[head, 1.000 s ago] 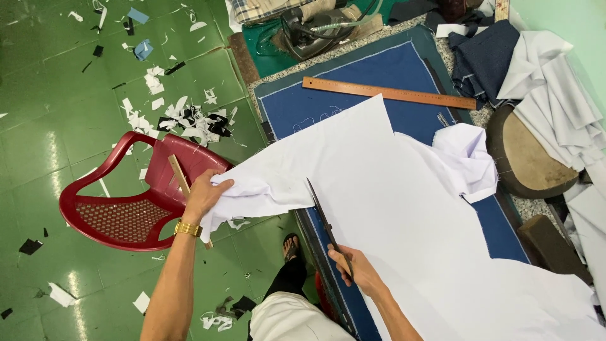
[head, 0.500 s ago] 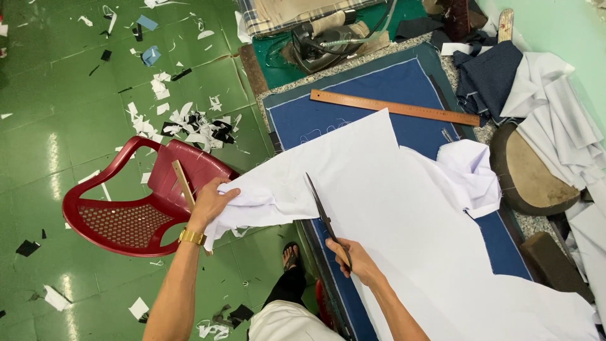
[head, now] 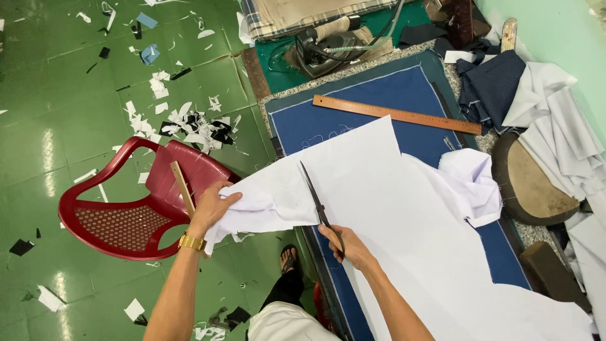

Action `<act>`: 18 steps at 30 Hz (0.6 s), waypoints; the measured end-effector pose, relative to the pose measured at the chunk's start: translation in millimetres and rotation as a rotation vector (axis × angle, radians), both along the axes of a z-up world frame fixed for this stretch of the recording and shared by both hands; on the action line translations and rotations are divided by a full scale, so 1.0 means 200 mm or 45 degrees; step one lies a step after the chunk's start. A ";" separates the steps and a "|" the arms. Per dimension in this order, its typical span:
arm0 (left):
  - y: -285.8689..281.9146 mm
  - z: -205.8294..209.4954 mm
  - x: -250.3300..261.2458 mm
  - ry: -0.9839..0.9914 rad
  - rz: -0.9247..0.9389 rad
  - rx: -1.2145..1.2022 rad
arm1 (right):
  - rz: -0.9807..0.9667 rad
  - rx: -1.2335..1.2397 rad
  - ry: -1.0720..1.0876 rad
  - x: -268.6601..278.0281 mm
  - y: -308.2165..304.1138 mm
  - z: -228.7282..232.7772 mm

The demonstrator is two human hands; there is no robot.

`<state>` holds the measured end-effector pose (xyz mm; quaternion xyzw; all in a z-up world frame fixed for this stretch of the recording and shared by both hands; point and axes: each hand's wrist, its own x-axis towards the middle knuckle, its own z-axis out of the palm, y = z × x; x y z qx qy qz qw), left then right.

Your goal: The person cuts a large white fabric sheet on a blue worktable using shears, then irons the cut pieces with a steam iron. The person repeatedly cuts and irons sections of the fabric, arranging the pieces on the table throughout the process.

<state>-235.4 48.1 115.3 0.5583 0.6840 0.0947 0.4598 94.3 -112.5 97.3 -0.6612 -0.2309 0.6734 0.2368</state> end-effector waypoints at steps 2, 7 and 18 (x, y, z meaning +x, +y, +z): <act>0.00 0.00 0.00 0.012 -0.005 0.005 | -0.017 0.003 -0.009 -0.01 0.04 0.05; 0.01 0.00 -0.01 0.026 -0.007 -0.015 | -0.035 0.014 0.008 -0.01 0.07 -0.01; 0.02 -0.12 -0.10 0.087 -0.024 -0.152 | -0.013 0.103 0.017 -0.03 0.29 -0.12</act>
